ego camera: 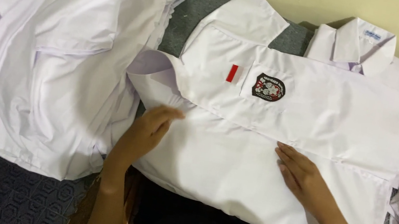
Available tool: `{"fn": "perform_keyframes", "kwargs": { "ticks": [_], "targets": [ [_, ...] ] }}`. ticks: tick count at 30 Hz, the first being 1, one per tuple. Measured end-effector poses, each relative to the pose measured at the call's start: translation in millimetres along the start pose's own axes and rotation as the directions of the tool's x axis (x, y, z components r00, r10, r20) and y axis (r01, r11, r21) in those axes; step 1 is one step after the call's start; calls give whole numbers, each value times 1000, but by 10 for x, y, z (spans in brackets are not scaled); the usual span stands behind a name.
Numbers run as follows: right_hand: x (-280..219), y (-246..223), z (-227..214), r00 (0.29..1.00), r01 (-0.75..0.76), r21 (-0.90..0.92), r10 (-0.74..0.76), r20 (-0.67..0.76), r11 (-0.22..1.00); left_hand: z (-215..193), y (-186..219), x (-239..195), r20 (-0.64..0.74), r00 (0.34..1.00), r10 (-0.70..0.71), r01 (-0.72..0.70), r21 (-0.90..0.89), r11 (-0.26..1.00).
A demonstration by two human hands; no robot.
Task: The person folds a white short-sleeved shirt with a school emblem on a flat surface. They smooth the fabric, fold the sleeves inward, and fold the shirt in half, then place it on a stack of similar shirts.
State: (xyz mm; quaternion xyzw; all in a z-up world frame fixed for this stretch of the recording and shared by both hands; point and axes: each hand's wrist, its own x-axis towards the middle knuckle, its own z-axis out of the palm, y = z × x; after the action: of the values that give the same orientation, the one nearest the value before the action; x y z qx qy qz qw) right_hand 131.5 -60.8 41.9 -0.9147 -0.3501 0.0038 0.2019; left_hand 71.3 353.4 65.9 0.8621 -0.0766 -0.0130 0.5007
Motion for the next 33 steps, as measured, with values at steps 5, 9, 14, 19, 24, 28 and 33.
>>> {"fn": "perform_keyframes", "kwargs": {
  "ticks": [5, 9, 14, 19, 24, 28, 33],
  "targets": [
    [556, -538, -265, 997, 17, 160, -5, -76, 987, -285, 119, 411, -281, 856, 434, -293, 428, 855],
    [1263, -1008, -83, 997, 74, 268, -64, -48, 961, -323, 117, 649, -221, 950, 223, -30, 642, 766],
    [2015, -969, 800, 998, 56, 314, -55, -12, 948, -186, -328, 862, -290, 955, 64, 160, 684, 712],
    [2312, -1227, 740, 996, -83, 305, 74, 43, 949, -117, -535, 882, -314, 949, -40, 262, 709, 654],
    [2448, -838, 1190, 992, -124, 303, 114, 51, 945, -261, -64, 790, -199, 958, -208, 287, 697, 657],
    [2480, -658, 1203, 991, -134, 245, 134, 18, 960, -312, -5, 805, -87, 936, -342, 321, 610, 724],
    [2396, -923, 977, 994, -110, 165, 110, 9, 980, -376, 102, 810, -48, 904, -425, 402, 436, 805]
  ]
}}
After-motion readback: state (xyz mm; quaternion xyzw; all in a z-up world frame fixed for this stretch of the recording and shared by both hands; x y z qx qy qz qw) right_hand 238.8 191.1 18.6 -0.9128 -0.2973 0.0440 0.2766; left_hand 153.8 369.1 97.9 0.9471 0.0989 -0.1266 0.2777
